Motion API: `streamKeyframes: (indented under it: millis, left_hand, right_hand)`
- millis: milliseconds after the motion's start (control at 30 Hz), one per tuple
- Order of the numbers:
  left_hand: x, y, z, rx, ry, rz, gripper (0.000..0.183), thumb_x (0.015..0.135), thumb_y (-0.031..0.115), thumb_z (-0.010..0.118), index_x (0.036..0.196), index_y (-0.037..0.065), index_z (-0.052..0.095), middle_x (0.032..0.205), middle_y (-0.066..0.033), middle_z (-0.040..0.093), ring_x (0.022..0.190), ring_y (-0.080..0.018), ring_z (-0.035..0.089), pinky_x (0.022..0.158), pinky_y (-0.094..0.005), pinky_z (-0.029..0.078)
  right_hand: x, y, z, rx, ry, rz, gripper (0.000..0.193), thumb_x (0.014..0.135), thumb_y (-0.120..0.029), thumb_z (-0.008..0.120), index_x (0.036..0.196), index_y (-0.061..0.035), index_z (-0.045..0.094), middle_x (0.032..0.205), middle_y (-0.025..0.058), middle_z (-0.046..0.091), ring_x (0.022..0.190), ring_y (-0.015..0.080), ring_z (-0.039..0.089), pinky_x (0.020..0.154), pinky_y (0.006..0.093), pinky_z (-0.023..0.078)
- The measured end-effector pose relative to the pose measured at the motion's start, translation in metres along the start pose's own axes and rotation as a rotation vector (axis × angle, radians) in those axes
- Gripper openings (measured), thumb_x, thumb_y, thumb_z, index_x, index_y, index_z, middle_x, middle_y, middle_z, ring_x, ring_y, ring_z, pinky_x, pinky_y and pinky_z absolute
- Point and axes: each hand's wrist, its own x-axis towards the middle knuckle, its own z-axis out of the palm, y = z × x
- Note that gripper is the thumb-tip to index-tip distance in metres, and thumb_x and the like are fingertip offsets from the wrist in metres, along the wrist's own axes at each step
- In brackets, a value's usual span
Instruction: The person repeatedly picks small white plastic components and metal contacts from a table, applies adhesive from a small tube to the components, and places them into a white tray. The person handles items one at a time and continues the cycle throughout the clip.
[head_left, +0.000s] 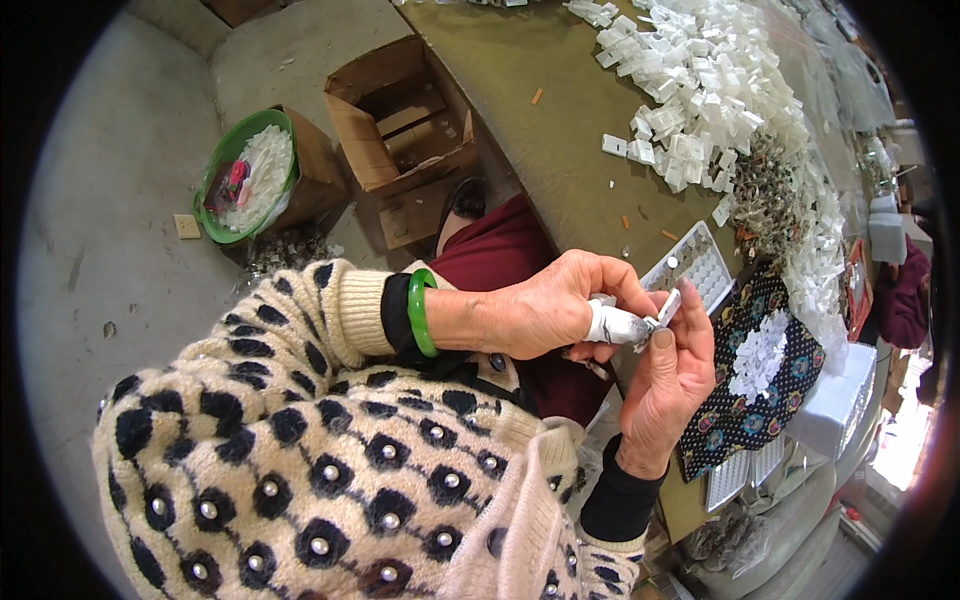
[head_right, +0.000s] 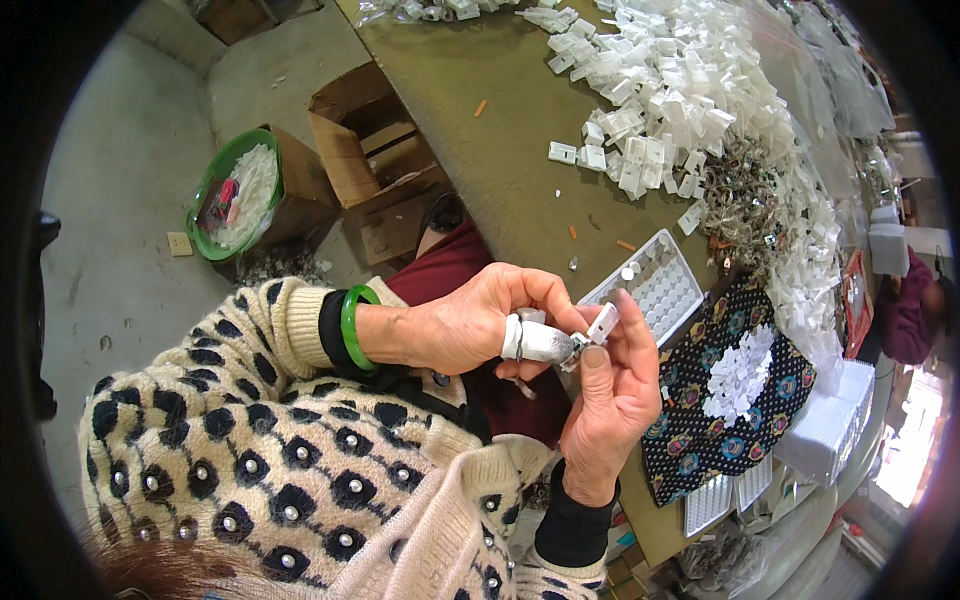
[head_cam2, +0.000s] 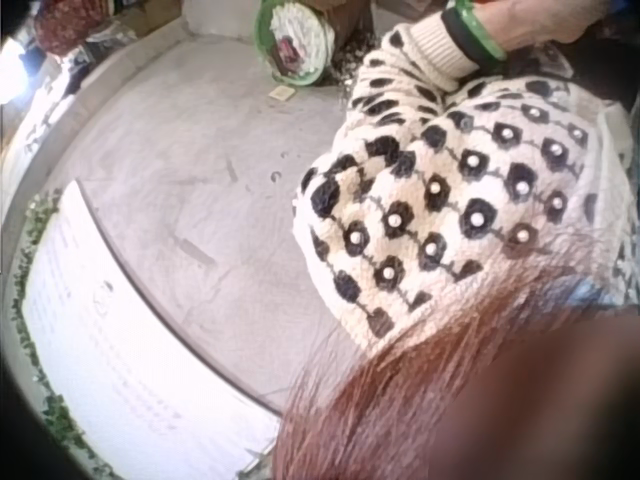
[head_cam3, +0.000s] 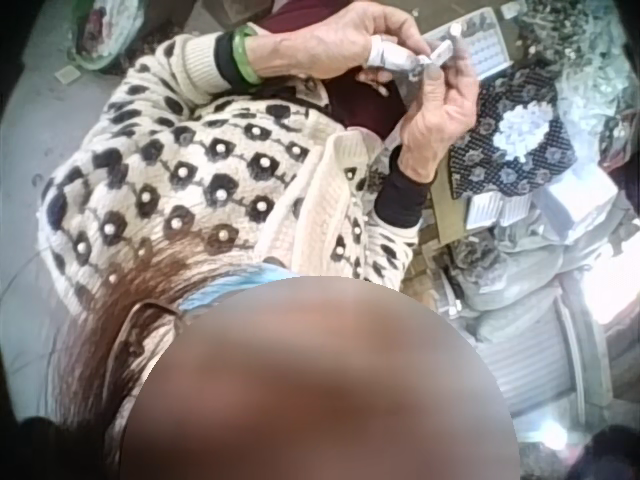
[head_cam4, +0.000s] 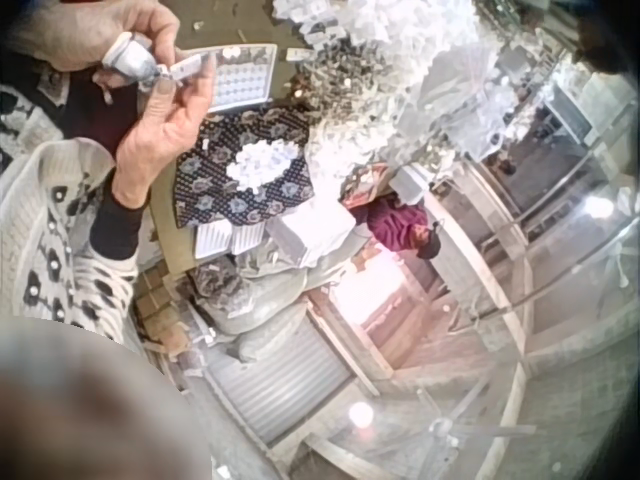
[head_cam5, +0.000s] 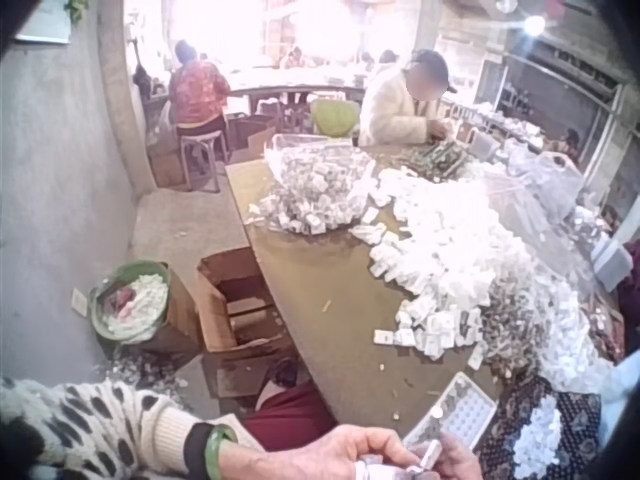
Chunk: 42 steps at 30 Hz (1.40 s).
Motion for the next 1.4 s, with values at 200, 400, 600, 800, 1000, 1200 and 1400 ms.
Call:
streamKeyframes:
  millis: [200,400,600,800,1000,1200,1400]
  left_hand:
    - [0.002,-0.003,-0.006,-0.138,-0.013,-0.010,0.017,0.091,0.008,0.066,0.104,0.000,0.060,0.091,-0.0151,0.071,0.074,-0.0151,0.070,0.044,-0.0183,0.047]
    - [0.004,-0.008,-0.006,-0.202,-0.045,-0.001,0.017,0.090,0.008,0.066,0.103,-0.001,0.061,0.092,-0.0150,0.071,0.076,-0.0161,0.071,0.045,-0.0186,0.048]
    - [0.002,-0.010,0.002,-0.112,-0.019,0.051,0.015,0.089,0.008,0.068,0.101,0.001,0.063,0.089,-0.0082,0.069,0.063,-0.0084,0.062,0.046,-0.0186,0.047]
    - [0.005,-0.011,0.002,-0.208,0.020,0.039,0.014,0.089,0.008,0.069,0.100,0.002,0.063,0.090,-0.0070,0.068,0.065,-0.0074,0.061,0.046,-0.0186,0.046]
    - [0.007,-0.020,0.000,-0.411,-0.058,-0.013,0.014,0.088,0.008,0.069,0.098,0.003,0.060,0.089,-0.0072,0.068,0.067,-0.0096,0.063,0.046,-0.0186,0.048]
    - [0.009,-0.036,0.002,-0.494,-0.069,-0.045,0.017,0.085,0.010,0.074,0.089,0.003,0.059,0.084,-0.0053,0.066,0.070,-0.0108,0.065,0.059,-0.0224,0.055]
    - [0.009,-0.021,-0.013,-0.494,-0.135,-0.108,0.019,0.086,0.008,0.071,0.099,0.004,0.057,0.087,-0.0065,0.066,0.069,-0.0130,0.064,0.048,-0.0227,0.050]
  right_hand:
    - [0.004,0.001,-0.007,-0.232,0.150,-0.190,0.020,0.092,-0.001,0.064,0.111,0.0038,0.061,0.101,0.0147,0.069,0.091,0.0171,0.066,0.086,0.0291,0.052]
    - [0.000,-0.001,-0.004,-0.339,0.179,-0.234,0.016,0.091,0.002,0.063,0.107,0.0040,0.060,0.099,0.0147,0.069,0.089,0.0166,0.066,0.083,0.0285,0.053]
    - [-0.003,0.007,0.008,-0.549,0.199,-0.419,0.012,0.091,0.007,0.058,0.103,0.0045,0.054,0.099,0.0172,0.066,0.088,0.0212,0.066,0.077,0.0301,0.056]
    - [-0.004,0.010,0.005,-0.441,-0.024,-0.491,0.022,0.090,0.003,0.057,0.112,0.0043,0.055,0.114,0.0177,0.053,0.105,0.0288,0.059,0.095,0.0394,0.048]
    - [-0.004,0.018,0.003,-0.751,-0.013,-0.674,0.030,0.097,-0.017,0.057,0.118,0.0040,0.056,0.108,0.0131,0.050,0.102,0.0254,0.055,0.090,0.0374,0.047]
    - [-0.003,0.022,0.009,-0.827,0.024,-0.834,0.024,0.097,-0.015,0.055,0.112,0.0038,0.057,0.100,0.0149,0.051,0.092,0.0311,0.057,0.080,0.0433,0.050]
    - [-0.012,0.016,0.001,-0.978,-0.026,-0.681,0.028,0.096,-0.012,0.055,0.119,0.0041,0.060,0.110,0.0189,0.057,0.101,0.0336,0.056,0.090,0.0429,0.046]
